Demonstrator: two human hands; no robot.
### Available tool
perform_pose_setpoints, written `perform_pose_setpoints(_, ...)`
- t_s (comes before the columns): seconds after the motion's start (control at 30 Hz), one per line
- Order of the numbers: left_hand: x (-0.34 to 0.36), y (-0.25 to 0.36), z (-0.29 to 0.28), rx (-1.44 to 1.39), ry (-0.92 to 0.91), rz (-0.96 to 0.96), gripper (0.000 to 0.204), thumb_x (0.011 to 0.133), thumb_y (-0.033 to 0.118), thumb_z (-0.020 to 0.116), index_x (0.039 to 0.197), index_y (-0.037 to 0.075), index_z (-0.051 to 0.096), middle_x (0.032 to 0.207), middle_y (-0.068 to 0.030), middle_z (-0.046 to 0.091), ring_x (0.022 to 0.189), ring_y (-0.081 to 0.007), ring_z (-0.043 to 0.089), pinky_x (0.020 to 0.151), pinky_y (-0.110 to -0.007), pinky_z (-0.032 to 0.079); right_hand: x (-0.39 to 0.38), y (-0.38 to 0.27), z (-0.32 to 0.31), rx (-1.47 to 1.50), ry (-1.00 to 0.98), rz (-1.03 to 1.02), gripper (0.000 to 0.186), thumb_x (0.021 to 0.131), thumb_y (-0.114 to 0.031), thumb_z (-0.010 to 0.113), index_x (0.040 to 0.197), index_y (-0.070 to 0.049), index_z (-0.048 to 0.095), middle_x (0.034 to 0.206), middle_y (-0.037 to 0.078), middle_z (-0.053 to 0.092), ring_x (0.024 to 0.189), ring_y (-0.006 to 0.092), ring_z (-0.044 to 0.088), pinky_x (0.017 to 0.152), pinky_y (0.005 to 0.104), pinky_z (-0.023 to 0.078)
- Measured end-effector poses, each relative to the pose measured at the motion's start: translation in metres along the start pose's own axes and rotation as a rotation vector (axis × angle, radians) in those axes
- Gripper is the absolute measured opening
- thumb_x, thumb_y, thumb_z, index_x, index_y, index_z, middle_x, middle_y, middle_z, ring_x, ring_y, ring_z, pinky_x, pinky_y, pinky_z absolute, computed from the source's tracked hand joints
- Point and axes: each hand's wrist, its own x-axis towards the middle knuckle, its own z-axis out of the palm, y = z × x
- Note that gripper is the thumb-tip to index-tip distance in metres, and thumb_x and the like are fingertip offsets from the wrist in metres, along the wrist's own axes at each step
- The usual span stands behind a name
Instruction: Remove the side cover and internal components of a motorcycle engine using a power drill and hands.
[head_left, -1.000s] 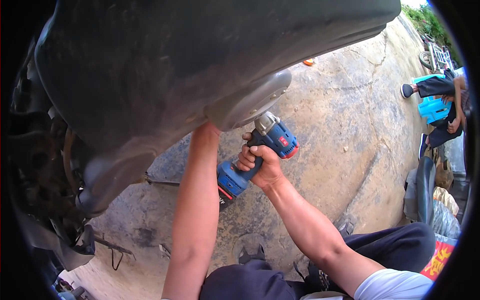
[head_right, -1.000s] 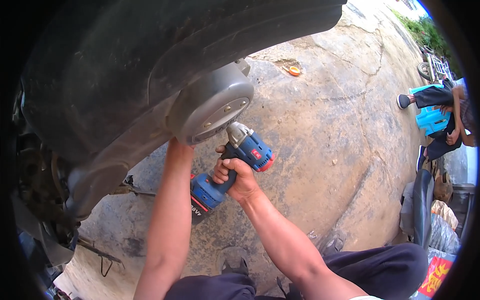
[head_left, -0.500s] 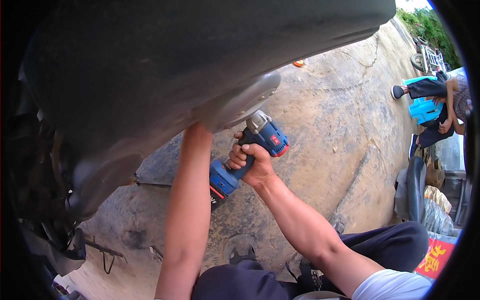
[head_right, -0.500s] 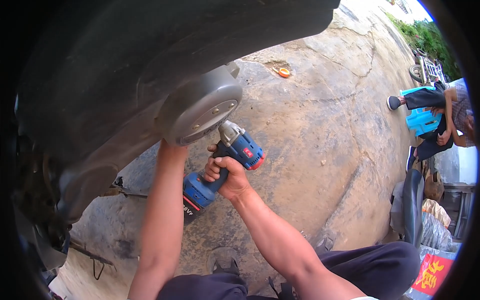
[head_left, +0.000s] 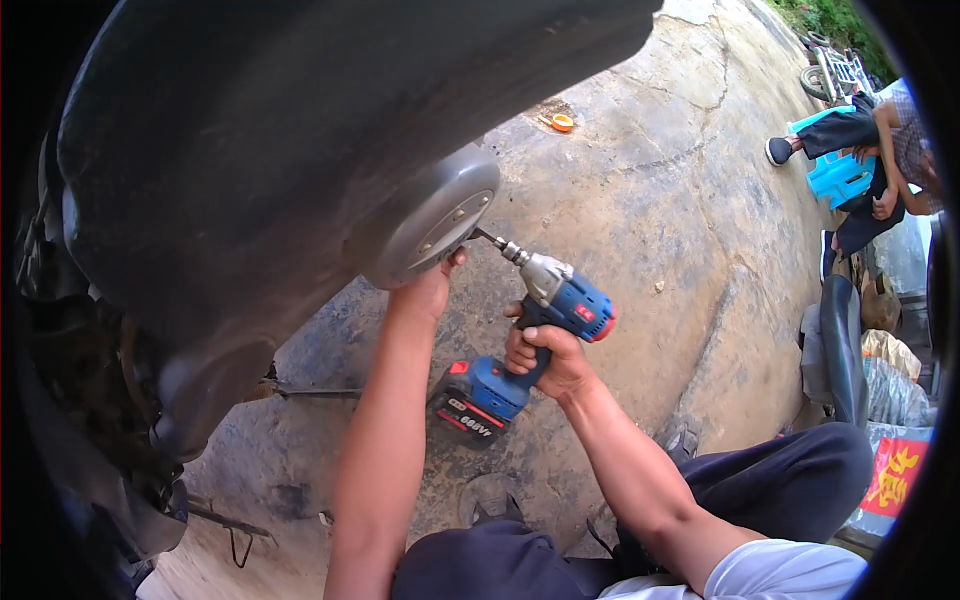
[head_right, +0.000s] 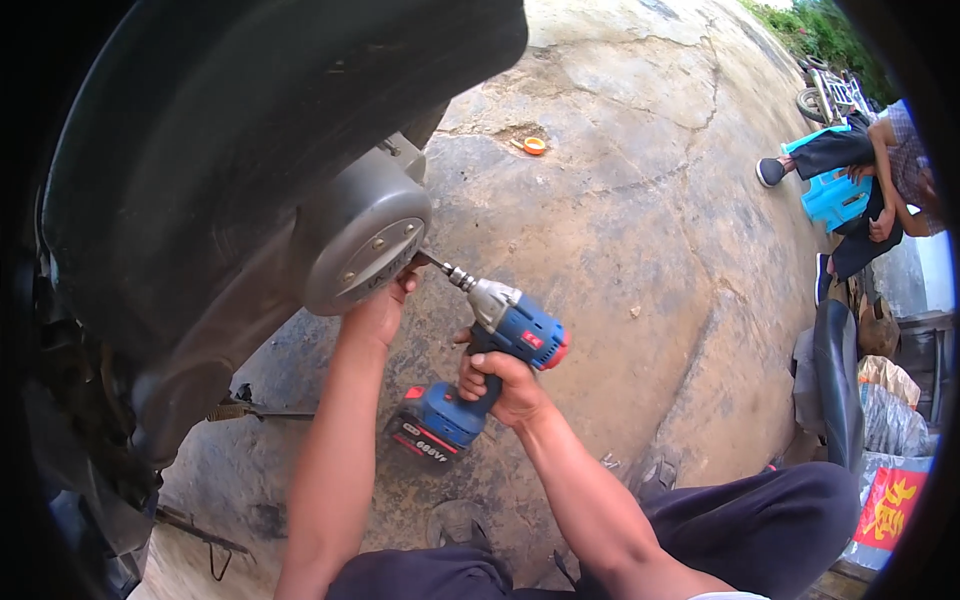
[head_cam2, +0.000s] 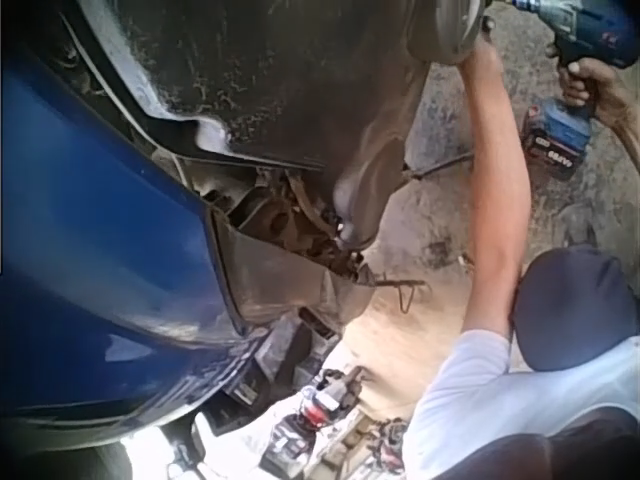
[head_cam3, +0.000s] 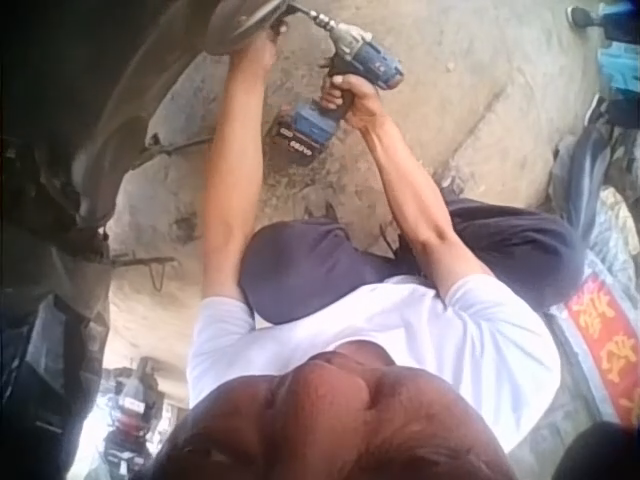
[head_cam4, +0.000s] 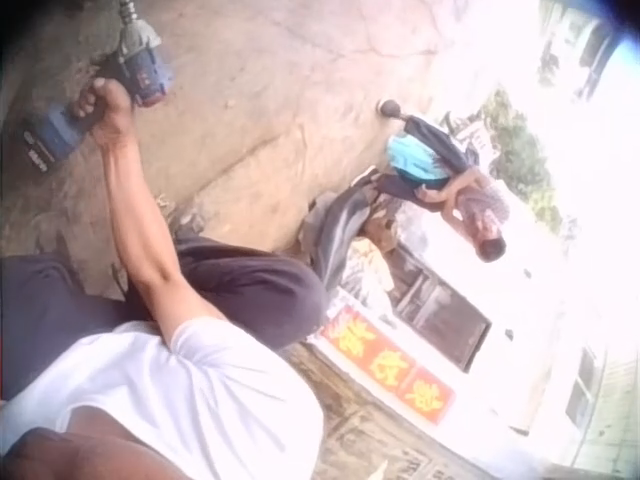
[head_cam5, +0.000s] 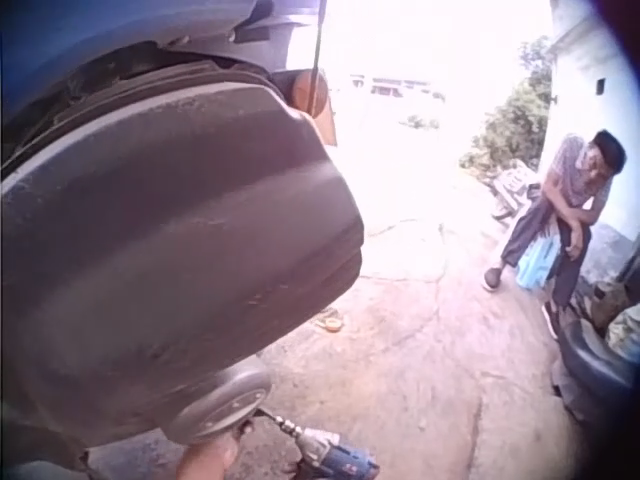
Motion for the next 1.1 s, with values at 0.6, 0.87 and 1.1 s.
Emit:
perform_pose_setpoints(0.6,-0.092,-0.032,0.085,0.499,-0.105,-0.351,0.013,0.1,0.013,0.068,0.106,0.002,0.073,0.101,-0.006,0.074,0.091,-0.0149,0.067,0.078,-0.03,0.053,-0.045,-0.343,-0.138,-1.308,0.336,-0.664,0.052,0.091,-0.012,0.073,0.139,-0.003,0.056,0.104,0.006,0.07,0.098,0.0143,0.066,0.09,0.0325,0.053)
perform_pose_setpoints(0.87,-0.168,0.035,0.1,0.658,0.436,-0.158,0.008,0.101,0.008,0.067,0.105,0.003,0.071,0.096,-0.002,0.071,0.084,-0.0103,0.063,0.075,-0.024,0.05,-0.033,-0.398,-0.123,-1.389,-0.042,-0.261,0.045,0.096,-0.006,0.066,0.138,-0.005,0.053,0.102,0.005,0.068,0.102,0.0166,0.067,0.097,0.037,0.05)
perform_pose_setpoints(1.1,-0.149,0.121,0.181,1.294,0.662,0.267,0.018,0.103,0.017,0.066,0.108,0.001,0.068,0.093,-0.0028,0.067,0.084,-0.0113,0.061,0.078,-0.025,0.048,-0.039,-0.407,-0.171,-1.393,-0.013,-0.275,0.035,0.095,-0.002,0.07,0.129,-0.004,0.06,0.107,0.004,0.07,0.104,0.0146,0.068,0.096,0.0356,0.053)
